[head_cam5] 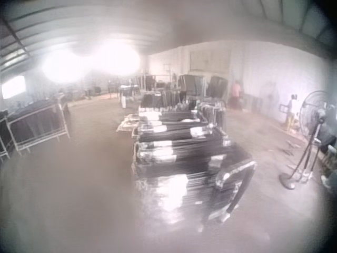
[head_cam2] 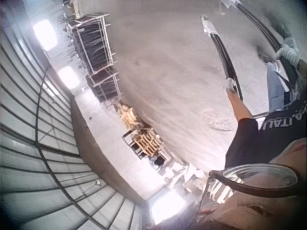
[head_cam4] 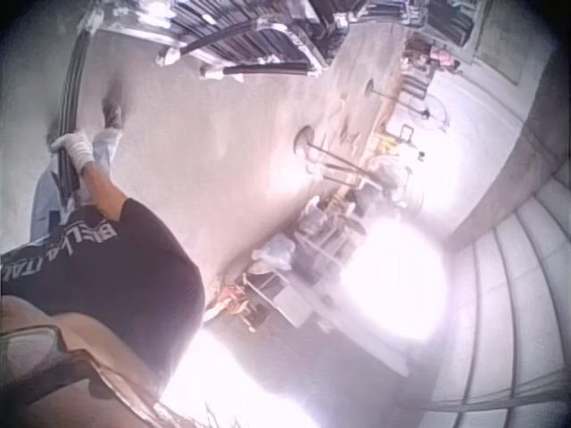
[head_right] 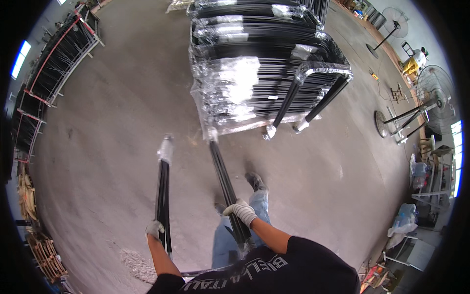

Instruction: The person picks up wrapped metal frames from a stack on the floor and places them onto another stack, handling them one at a time by hand.

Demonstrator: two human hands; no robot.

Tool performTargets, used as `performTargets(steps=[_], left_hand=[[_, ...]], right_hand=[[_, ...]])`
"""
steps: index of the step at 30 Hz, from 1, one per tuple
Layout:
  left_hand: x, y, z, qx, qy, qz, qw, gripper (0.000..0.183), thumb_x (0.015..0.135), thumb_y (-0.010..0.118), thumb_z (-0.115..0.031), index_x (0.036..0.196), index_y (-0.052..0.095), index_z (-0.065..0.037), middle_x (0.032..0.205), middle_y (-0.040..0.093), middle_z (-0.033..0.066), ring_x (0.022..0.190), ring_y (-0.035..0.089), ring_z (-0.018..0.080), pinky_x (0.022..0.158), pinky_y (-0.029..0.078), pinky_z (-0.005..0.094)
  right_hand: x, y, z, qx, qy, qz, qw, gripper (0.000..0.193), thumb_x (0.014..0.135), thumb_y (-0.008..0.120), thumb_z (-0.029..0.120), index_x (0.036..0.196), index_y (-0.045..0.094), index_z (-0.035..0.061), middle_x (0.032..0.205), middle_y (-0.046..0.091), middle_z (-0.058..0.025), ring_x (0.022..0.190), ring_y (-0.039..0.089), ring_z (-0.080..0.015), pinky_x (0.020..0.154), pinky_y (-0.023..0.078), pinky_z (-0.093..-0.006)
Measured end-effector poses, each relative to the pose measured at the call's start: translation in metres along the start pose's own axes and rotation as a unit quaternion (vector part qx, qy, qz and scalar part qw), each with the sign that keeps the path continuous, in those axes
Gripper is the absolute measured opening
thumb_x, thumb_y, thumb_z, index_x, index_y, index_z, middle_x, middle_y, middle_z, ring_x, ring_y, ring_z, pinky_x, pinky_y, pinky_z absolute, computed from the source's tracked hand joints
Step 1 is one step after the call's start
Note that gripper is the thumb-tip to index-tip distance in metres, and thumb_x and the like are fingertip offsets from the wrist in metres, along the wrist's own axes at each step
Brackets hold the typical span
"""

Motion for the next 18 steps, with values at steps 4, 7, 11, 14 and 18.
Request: performTargets(steps=[4,7,11,14,18], left_hand=[[-0.100,-0.120,-0.010,0.041,-0.055,-0.069,0.995,0.023,0.063,0.057,-0.009,0.085,0.065,-0.007,0.079,0.066,0.0135,0.077,0.065,0.0266,0.067,0.050,0.0375],[-0.110,-0.191,0.004,-0.119,-0.053,-0.218,0.967,0.052,0.058,0.054,-0.003,0.109,0.055,-0.010,0.076,0.063,0.0111,0.064,0.058,0.0282,0.057,0.047,0.0392],[-0.141,-0.269,-0.062,-0.288,0.031,-0.274,0.917,0.073,0.051,0.057,-0.001,0.123,0.048,-0.011,0.081,0.060,0.0075,0.060,0.053,0.0232,0.054,0.045,0.0349],[-0.142,-0.318,-0.136,-0.297,0.138,-0.354,0.876,0.074,0.051,0.056,0.004,0.124,0.045,-0.007,0.086,0.059,0.0095,0.063,0.053,0.0215,0.057,0.046,0.0329],[-0.102,-0.372,-0.235,-0.394,0.256,-0.261,0.843,0.071,0.052,0.055,0.007,0.122,0.047,-0.006,0.095,0.057,0.0108,0.077,0.054,0.0217,0.071,0.045,0.0304]], right_hand=[[-0.018,0.052,0.072,-0.087,-0.098,0.065,0.989,0.069,0.053,0.079,0.024,0.108,0.050,-0.0067,0.089,0.062,-0.0175,0.083,0.060,-0.0286,0.074,0.047,-0.0334],[-0.040,0.074,0.127,-0.072,-0.205,0.079,0.973,0.079,0.054,0.080,0.024,0.116,0.045,-0.0095,0.099,0.060,-0.0203,0.096,0.056,-0.0311,0.083,0.044,-0.0315],[-0.064,0.069,0.203,-0.023,-0.248,0.112,0.962,0.097,0.051,0.085,0.026,0.126,0.035,-0.0097,0.113,0.053,-0.0193,0.109,0.049,-0.0268,0.090,0.040,-0.0295],[-0.025,0.064,0.231,0.117,-0.365,0.103,0.918,0.088,0.057,0.084,0.027,0.125,0.037,-0.0030,0.102,0.056,-0.0124,0.093,0.056,-0.0222,0.081,0.047,-0.0294],[-0.011,0.026,0.331,0.358,-0.313,0.218,0.852,0.057,0.067,0.079,0.022,0.109,0.045,0.0065,0.073,0.054,-0.0049,0.056,0.055,-0.0161,0.050,0.048,-0.0286]])
Point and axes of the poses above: each hand's wrist, its own x-axis towards the middle knuckle, its own y-axis out of the palm, z = x × y, the point moved 4 cm from there along x, towards the middle knuckle
